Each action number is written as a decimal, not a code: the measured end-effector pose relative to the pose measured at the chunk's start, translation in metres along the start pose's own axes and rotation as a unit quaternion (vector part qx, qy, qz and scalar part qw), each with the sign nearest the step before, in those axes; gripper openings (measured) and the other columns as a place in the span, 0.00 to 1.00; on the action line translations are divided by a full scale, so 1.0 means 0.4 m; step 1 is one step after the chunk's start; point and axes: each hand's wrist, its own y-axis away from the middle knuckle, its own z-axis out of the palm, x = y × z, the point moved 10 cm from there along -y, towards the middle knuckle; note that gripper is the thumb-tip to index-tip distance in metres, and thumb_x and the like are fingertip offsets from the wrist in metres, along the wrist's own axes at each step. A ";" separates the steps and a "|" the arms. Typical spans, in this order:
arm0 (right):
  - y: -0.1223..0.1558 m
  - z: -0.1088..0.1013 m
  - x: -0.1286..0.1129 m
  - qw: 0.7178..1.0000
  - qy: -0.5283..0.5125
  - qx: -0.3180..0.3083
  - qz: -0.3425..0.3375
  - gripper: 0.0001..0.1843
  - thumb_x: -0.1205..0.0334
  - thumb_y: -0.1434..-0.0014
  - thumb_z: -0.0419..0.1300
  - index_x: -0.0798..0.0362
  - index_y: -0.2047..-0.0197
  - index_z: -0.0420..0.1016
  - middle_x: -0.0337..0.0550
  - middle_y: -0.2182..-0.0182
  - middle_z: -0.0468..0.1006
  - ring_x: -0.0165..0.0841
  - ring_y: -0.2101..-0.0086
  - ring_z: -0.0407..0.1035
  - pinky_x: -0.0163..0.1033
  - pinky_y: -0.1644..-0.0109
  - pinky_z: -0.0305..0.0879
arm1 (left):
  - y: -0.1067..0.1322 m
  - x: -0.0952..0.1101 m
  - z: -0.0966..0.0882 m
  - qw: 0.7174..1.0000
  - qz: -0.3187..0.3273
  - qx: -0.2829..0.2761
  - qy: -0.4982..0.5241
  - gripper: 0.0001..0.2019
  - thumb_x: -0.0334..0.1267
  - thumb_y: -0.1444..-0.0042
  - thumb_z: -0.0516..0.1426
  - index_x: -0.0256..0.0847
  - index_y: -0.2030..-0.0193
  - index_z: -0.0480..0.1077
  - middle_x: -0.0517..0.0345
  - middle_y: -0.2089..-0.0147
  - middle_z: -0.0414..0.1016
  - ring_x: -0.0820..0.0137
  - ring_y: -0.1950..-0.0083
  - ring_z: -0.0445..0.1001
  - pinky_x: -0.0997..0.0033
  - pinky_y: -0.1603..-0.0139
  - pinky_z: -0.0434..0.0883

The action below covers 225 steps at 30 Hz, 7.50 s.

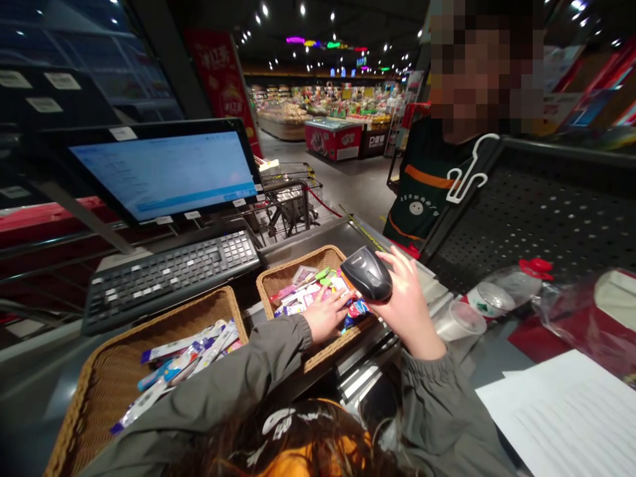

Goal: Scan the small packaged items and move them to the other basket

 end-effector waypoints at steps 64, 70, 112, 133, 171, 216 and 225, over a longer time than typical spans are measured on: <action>-0.118 0.127 -0.530 0.967 -0.143 -0.035 -0.209 0.19 0.58 0.44 0.61 0.49 0.49 0.73 0.56 0.41 0.68 0.58 0.34 0.51 0.75 0.35 0.47 | 0.715 -0.306 -0.677 0.827 -0.346 0.391 -0.209 0.04 0.39 0.43 0.57 0.45 0.65 0.74 0.54 0.31 0.64 0.56 0.28 0.56 0.40 0.27 0.39; -0.096 0.135 -0.610 0.961 -0.151 -0.042 -0.228 0.22 0.60 0.45 0.60 0.50 0.46 0.71 0.55 0.41 0.69 0.56 0.33 0.50 0.73 0.34 0.48 | 0.820 -0.289 -0.709 0.811 -0.362 0.402 -0.223 0.04 0.39 0.43 0.58 0.44 0.66 0.74 0.54 0.32 0.65 0.55 0.29 0.58 0.40 0.27 0.38; 0.021 0.254 -0.625 0.978 -0.113 -0.121 -0.128 0.23 0.54 0.46 0.63 0.52 0.47 0.73 0.55 0.44 0.72 0.57 0.37 0.57 0.69 0.36 0.54 | 0.765 -0.292 -0.081 0.955 -0.293 0.041 0.018 0.09 0.42 0.49 0.64 0.40 0.64 0.77 0.46 0.40 0.73 0.52 0.38 0.68 0.36 0.28 0.35; 0.002 0.048 -0.211 0.999 -0.036 0.008 -0.002 0.23 0.50 0.47 0.64 0.50 0.50 0.73 0.54 0.45 0.72 0.55 0.37 0.58 0.67 0.33 0.52 | 0.387 -0.112 -0.188 0.990 -0.136 0.020 0.037 0.25 0.50 0.45 0.63 0.43 0.43 0.70 0.41 0.28 0.55 0.48 0.27 0.51 0.33 0.31 0.49; -0.042 0.054 -0.122 0.997 -0.071 0.001 -0.011 0.21 0.51 0.47 0.64 0.50 0.51 0.71 0.54 0.46 0.74 0.55 0.37 0.60 0.65 0.36 0.57 | 0.319 -0.336 -0.292 0.965 -0.177 0.163 0.101 0.09 0.45 0.48 0.63 0.42 0.68 0.78 0.50 0.36 0.69 0.48 0.30 0.58 0.30 0.31 0.43; 0.032 0.109 -0.169 0.993 -0.036 -0.112 0.021 0.21 0.54 0.48 0.63 0.50 0.50 0.75 0.54 0.44 0.73 0.58 0.36 0.57 0.75 0.36 0.46 | 0.213 -0.191 -0.048 0.996 -0.083 -0.020 0.032 0.10 0.35 0.48 0.62 0.50 0.59 0.80 0.57 0.30 0.62 0.51 0.26 0.49 0.31 0.30 0.38; 0.020 0.114 -0.143 0.992 -0.058 -0.110 0.013 0.22 0.54 0.48 0.62 0.50 0.50 0.74 0.55 0.44 0.73 0.58 0.36 0.56 0.75 0.36 0.46 | 0.165 -0.131 0.048 0.989 0.077 -0.117 0.052 0.20 0.37 0.65 0.71 0.49 0.60 0.80 0.59 0.34 0.69 0.49 0.29 0.56 0.41 0.27 0.39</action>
